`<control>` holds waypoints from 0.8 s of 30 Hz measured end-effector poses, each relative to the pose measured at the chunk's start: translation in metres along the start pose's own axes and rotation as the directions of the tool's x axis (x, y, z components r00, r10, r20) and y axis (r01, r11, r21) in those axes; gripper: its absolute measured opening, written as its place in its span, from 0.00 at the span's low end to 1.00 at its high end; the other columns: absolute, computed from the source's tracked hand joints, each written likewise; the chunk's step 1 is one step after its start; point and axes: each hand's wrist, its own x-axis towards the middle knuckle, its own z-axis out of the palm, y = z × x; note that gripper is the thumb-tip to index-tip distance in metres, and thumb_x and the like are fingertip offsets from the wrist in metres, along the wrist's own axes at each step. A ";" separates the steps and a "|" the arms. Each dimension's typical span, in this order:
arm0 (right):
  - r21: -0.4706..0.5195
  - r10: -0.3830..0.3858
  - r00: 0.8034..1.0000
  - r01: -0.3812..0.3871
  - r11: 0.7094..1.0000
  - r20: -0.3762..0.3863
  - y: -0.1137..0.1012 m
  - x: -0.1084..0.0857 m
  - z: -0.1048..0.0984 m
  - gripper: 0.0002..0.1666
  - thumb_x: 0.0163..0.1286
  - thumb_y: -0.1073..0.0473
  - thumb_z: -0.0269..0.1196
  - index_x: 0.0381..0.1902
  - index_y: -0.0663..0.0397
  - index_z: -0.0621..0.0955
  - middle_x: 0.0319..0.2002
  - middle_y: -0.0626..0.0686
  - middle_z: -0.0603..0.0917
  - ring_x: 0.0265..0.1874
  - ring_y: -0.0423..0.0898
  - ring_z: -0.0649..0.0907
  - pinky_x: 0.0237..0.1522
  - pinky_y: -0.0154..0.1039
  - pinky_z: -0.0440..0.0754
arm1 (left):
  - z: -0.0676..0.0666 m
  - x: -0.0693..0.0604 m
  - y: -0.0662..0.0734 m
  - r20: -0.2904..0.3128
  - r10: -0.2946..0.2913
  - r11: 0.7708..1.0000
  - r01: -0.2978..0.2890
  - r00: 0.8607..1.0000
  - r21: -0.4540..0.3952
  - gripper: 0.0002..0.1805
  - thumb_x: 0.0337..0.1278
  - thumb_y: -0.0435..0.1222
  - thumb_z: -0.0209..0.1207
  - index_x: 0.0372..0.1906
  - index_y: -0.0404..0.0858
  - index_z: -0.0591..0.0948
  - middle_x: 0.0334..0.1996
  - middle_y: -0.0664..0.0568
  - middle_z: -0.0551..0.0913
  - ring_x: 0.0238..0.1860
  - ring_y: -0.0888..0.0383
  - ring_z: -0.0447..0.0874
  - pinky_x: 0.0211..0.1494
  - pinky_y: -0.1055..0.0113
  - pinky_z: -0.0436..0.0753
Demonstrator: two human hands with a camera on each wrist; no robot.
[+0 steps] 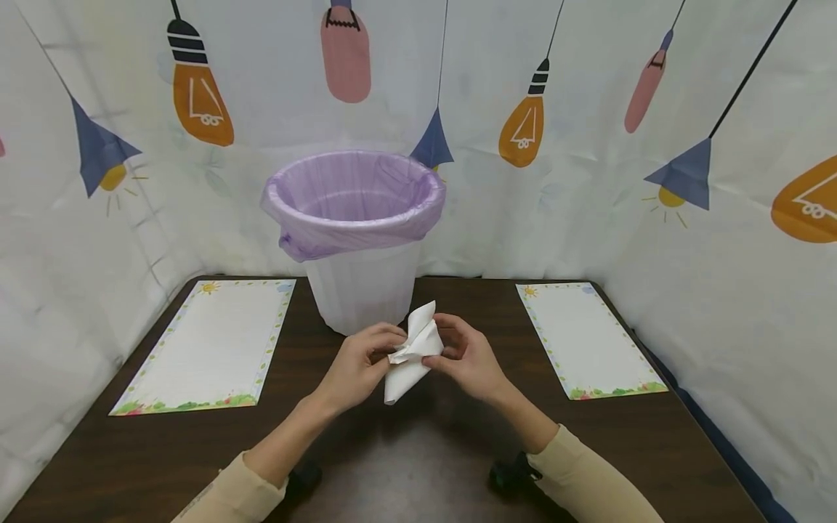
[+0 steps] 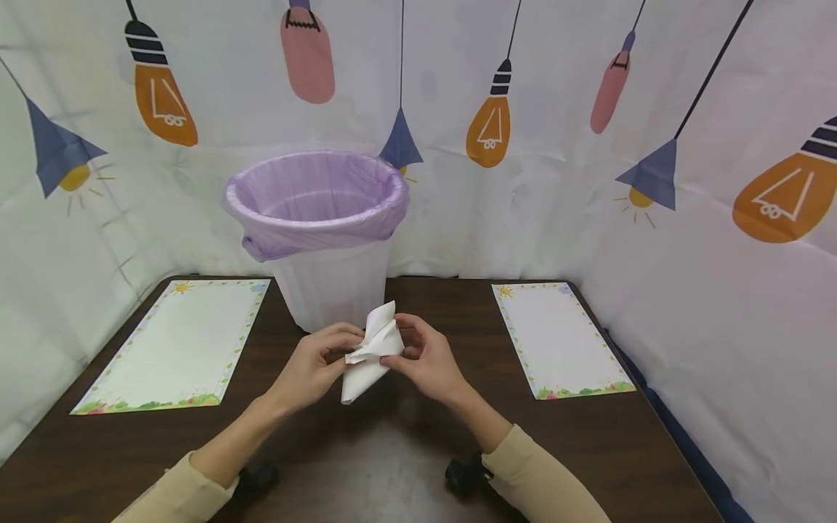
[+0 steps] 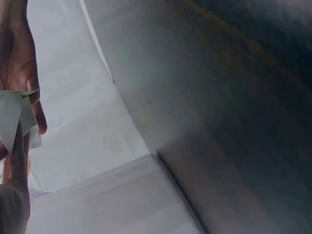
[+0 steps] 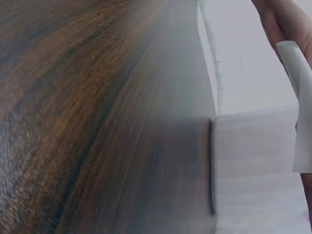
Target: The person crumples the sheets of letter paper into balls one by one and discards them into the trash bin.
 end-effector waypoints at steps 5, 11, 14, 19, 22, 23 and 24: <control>-0.004 -0.003 1.000 0.003 1.000 -0.021 0.000 0.000 -0.001 0.37 0.58 0.79 0.73 0.65 0.69 0.73 0.58 0.65 0.80 0.56 0.57 0.82 0.48 0.48 0.86 | 0.001 0.002 -0.003 -0.012 0.128 0.986 -0.126 0.992 0.112 0.20 0.51 0.12 0.57 0.41 0.36 0.88 0.60 0.42 0.75 0.55 0.47 0.82 0.37 0.64 0.87; -0.012 0.019 1.000 -0.019 1.000 -0.004 -0.002 -0.001 -0.003 0.34 0.58 0.78 0.73 0.63 0.69 0.76 0.55 0.64 0.83 0.52 0.53 0.84 0.48 0.50 0.86 | 0.003 0.007 -0.005 -0.001 0.230 0.946 -0.223 0.973 0.235 0.13 0.52 0.19 0.67 0.36 0.39 0.86 0.65 0.44 0.77 0.63 0.43 0.74 0.50 0.63 0.81; -0.004 0.027 0.999 -0.027 1.000 0.019 -0.003 -0.002 -0.004 0.32 0.59 0.78 0.73 0.61 0.70 0.77 0.52 0.64 0.84 0.48 0.50 0.85 0.48 0.45 0.86 | 0.003 0.009 -0.005 0.033 0.257 0.940 -0.258 0.966 0.223 0.11 0.55 0.21 0.69 0.35 0.39 0.84 0.64 0.44 0.79 0.67 0.45 0.73 0.61 0.61 0.78; -0.016 0.012 0.999 -0.011 1.000 0.044 -0.007 -0.003 -0.005 0.27 0.60 0.77 0.72 0.58 0.70 0.79 0.48 0.62 0.85 0.43 0.49 0.86 0.46 0.40 0.86 | 0.003 0.010 -0.007 0.051 0.322 0.921 -0.326 0.945 0.215 0.15 0.51 0.16 0.65 0.36 0.37 0.80 0.57 0.46 0.82 0.62 0.46 0.78 0.60 0.63 0.78; -0.025 0.012 0.999 -0.011 1.000 0.049 -0.006 -0.003 -0.005 0.24 0.62 0.76 0.71 0.56 0.70 0.80 0.47 0.61 0.85 0.42 0.48 0.86 0.44 0.38 0.86 | 0.004 0.011 -0.008 0.025 0.352 0.908 -0.348 0.936 0.235 0.17 0.47 0.14 0.63 0.37 0.37 0.81 0.53 0.47 0.84 0.57 0.47 0.80 0.58 0.65 0.78; -0.025 0.012 0.999 -0.011 1.000 0.049 -0.006 -0.003 -0.005 0.23 0.62 0.76 0.71 0.55 0.70 0.80 0.46 0.61 0.85 0.42 0.48 0.86 0.44 0.37 0.86 | 0.005 0.011 -0.007 0.012 0.359 0.904 -0.351 0.933 0.244 0.17 0.46 0.14 0.63 0.36 0.37 0.82 0.51 0.47 0.84 0.57 0.47 0.80 0.59 0.65 0.78; -0.023 0.011 0.999 -0.010 1.000 0.048 -0.005 -0.004 -0.005 0.22 0.63 0.76 0.71 0.55 0.71 0.80 0.46 0.61 0.85 0.42 0.48 0.86 0.44 0.37 0.86 | 0.005 0.011 -0.007 -0.002 0.364 0.901 -0.351 0.932 0.256 0.17 0.45 0.14 0.64 0.36 0.37 0.82 0.50 0.48 0.85 0.56 0.48 0.80 0.60 0.64 0.78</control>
